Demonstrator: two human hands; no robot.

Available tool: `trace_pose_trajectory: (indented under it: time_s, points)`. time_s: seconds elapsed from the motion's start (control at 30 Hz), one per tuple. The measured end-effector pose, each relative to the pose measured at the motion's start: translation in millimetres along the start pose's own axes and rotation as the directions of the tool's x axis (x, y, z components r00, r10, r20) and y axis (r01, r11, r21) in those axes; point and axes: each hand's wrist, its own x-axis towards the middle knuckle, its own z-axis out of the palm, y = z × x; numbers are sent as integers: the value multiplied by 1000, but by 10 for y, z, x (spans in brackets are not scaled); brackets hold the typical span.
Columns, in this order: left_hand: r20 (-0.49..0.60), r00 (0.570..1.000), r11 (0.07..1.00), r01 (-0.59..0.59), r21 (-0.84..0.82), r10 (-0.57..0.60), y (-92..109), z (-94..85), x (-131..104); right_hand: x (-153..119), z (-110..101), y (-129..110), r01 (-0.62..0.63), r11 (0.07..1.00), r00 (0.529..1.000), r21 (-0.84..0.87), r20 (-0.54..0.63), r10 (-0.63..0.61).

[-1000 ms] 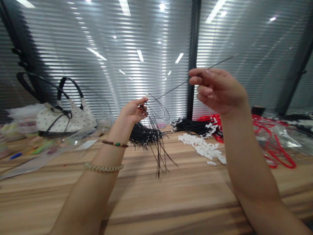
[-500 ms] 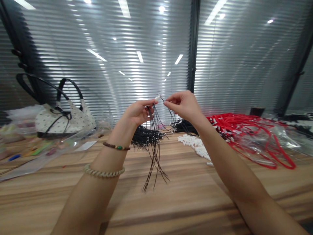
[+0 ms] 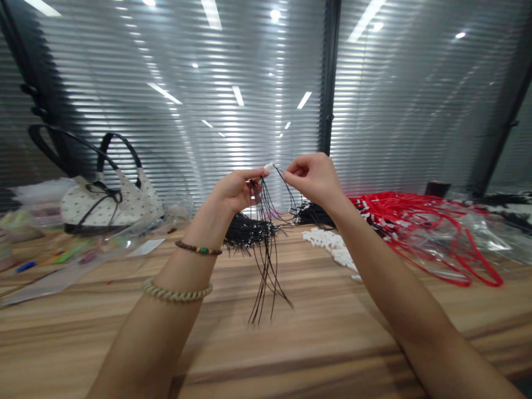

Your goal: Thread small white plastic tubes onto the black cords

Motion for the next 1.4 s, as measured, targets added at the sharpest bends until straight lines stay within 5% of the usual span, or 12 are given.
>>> trace_pose_trajectory:
  time_s: [1.4]
  points:
    - [23, 999, 999, 29, -28, -28, -9, -36, 51, -74, 122, -121, 46, 969, 998, -243, -20, -52]
